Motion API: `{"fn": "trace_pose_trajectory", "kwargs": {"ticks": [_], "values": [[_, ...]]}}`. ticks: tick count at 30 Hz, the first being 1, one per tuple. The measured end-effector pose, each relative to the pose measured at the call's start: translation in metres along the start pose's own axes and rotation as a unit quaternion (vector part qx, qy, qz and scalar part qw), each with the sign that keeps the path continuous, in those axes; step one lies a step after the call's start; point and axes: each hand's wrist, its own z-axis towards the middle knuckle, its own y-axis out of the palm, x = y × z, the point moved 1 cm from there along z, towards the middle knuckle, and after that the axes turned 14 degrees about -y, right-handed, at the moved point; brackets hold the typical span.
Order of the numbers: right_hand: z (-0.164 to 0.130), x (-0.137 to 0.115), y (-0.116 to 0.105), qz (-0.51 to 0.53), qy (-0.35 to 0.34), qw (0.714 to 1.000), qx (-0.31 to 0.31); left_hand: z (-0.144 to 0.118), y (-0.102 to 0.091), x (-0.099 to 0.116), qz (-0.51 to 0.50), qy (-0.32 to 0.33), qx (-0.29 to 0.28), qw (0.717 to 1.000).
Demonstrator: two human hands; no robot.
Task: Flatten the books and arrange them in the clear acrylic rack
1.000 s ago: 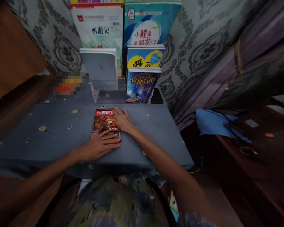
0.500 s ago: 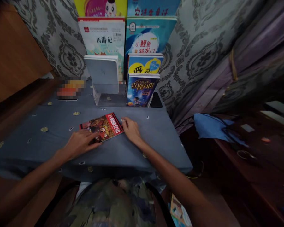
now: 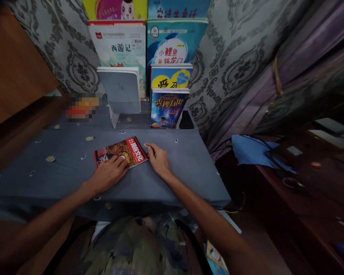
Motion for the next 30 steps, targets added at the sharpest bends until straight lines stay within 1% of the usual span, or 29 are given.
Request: {"fn": "trace_pose_trajectory", "kwargs": {"ticks": [4,7,9,11,13,14,16,18,20,23,26,30], "values": [[0.000,-0.004,-0.003,0.010,0.003,0.999,0.034,0.002,-0.006,-0.002,0.009,-0.001,-0.026,1.000],[0.000,-0.008,-0.005,0.014,-0.007,0.998,0.054,0.004,-0.008,-0.004,0.012,0.001,-0.032,0.999],[0.000,-0.011,-0.006,0.010,-0.025,0.998,0.061,0.005,-0.008,-0.005,0.011,0.006,-0.028,1.000],[-0.002,-0.016,-0.007,-0.003,-0.058,0.997,0.059,0.005,-0.009,-0.005,0.009,0.005,-0.026,1.000],[-0.006,-0.021,-0.008,-0.031,-0.099,0.994,0.041,0.003,-0.008,-0.003,0.007,0.001,-0.026,1.000],[-0.008,-0.023,-0.008,-0.053,-0.118,0.991,0.021,0.003,-0.007,-0.002,0.006,-0.002,-0.026,1.000],[-0.013,-0.026,-0.007,-0.109,-0.148,0.982,-0.040,0.000,-0.003,0.001,0.003,-0.011,-0.023,1.000],[-0.018,-0.027,-0.006,-0.168,-0.159,0.967,-0.103,-0.002,0.001,0.004,-0.004,-0.023,-0.017,1.000],[-0.023,-0.027,-0.006,-0.207,-0.161,0.955,-0.140,-0.005,0.007,0.005,-0.012,-0.032,-0.003,0.999],[-0.028,-0.028,-0.007,-0.227,-0.170,0.947,-0.151,-0.014,0.016,0.001,-0.029,-0.024,0.025,0.999],[-0.032,-0.031,-0.009,-0.231,-0.180,0.944,-0.155,-0.030,0.021,-0.010,-0.046,-0.012,0.051,0.998],[-0.037,-0.038,-0.010,-0.257,-0.183,0.934,-0.169,-0.054,0.022,-0.028,-0.038,-0.031,0.064,0.997]]}}
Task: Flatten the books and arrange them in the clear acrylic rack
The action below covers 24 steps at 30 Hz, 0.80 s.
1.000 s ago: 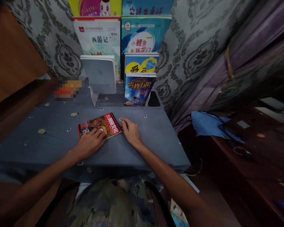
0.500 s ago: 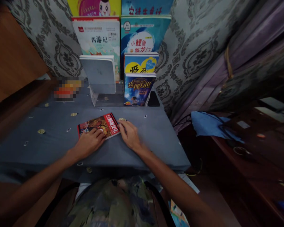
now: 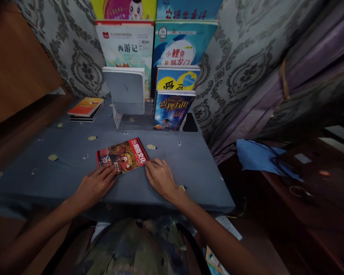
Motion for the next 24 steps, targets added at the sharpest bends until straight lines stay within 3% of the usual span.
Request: {"fn": "trace_pose_trajectory", "kwargs": {"ticks": [6,13,18,24], "values": [[0.005,-0.010,0.001,-0.018,0.020,0.999,-0.030,-0.022,-0.001,-0.009,-0.001,-0.067,-0.029,0.997],[0.032,0.006,0.017,0.037,0.010,0.999,-0.039,-0.028,-0.002,0.001,0.019,-0.054,-0.089,0.994],[0.052,0.005,0.030,0.038,0.019,0.998,-0.049,-0.018,-0.016,0.005,0.011,-0.047,-0.086,0.995],[0.067,-0.029,0.040,0.018,0.047,0.996,-0.075,0.015,-0.013,-0.015,-0.034,-0.032,-0.043,0.998]]}}
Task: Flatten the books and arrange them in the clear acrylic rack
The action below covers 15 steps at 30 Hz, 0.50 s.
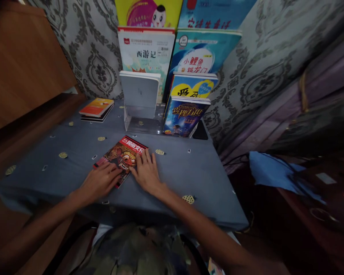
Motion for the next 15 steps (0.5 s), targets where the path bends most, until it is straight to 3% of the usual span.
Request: {"fn": "trace_pose_trajectory", "kwargs": {"ticks": [4,9,12,15], "values": [[-0.002,-0.035,0.004,0.020,-0.044,0.999,-0.024,0.033,0.017,-0.021,-0.017,-0.002,0.015,1.000],[-0.009,-0.064,0.006,0.015,-0.106,0.994,-0.032,0.063,0.029,-0.033,0.000,-0.077,0.004,0.997],[-0.015,-0.057,-0.002,0.027,-0.119,0.991,-0.059,0.068,0.024,-0.029,0.022,-0.100,-0.015,0.995],[-0.025,-0.028,-0.018,0.040,-0.124,0.985,-0.112,0.066,0.015,-0.022,0.037,-0.115,-0.039,0.992]]}}
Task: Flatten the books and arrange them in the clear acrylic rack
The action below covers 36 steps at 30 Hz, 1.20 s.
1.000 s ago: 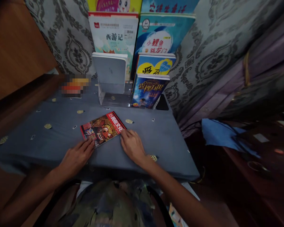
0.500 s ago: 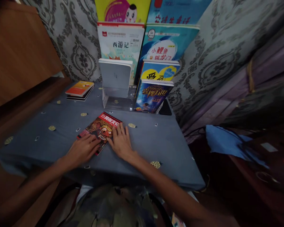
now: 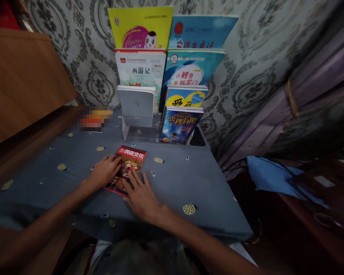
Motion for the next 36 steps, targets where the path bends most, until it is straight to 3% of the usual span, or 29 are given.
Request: {"fn": "trace_pose_trajectory", "kwargs": {"ticks": [3,6,11,15,21,36], "values": [[-0.025,0.029,-0.021,0.018,0.014,0.999,-0.032,-0.003,-0.008,0.007,0.004,-0.001,-0.023,1.000],[-0.031,0.044,-0.034,0.045,0.016,0.999,-0.011,0.001,-0.008,0.014,0.017,0.016,0.005,1.000],[0.016,0.049,-0.020,0.049,0.036,0.996,0.071,0.016,0.014,0.023,-0.014,0.028,0.063,0.998],[0.060,0.065,-0.004,0.008,0.050,0.996,0.073,0.022,0.035,0.019,-0.061,0.018,0.085,0.994],[0.079,0.094,-0.005,-0.014,0.144,0.986,0.078,0.024,0.045,0.015,-0.069,0.004,0.093,0.993],[0.068,0.078,-0.001,-0.019,0.227,0.970,0.082,0.022,0.039,0.021,-0.037,-0.018,0.069,0.997]]}}
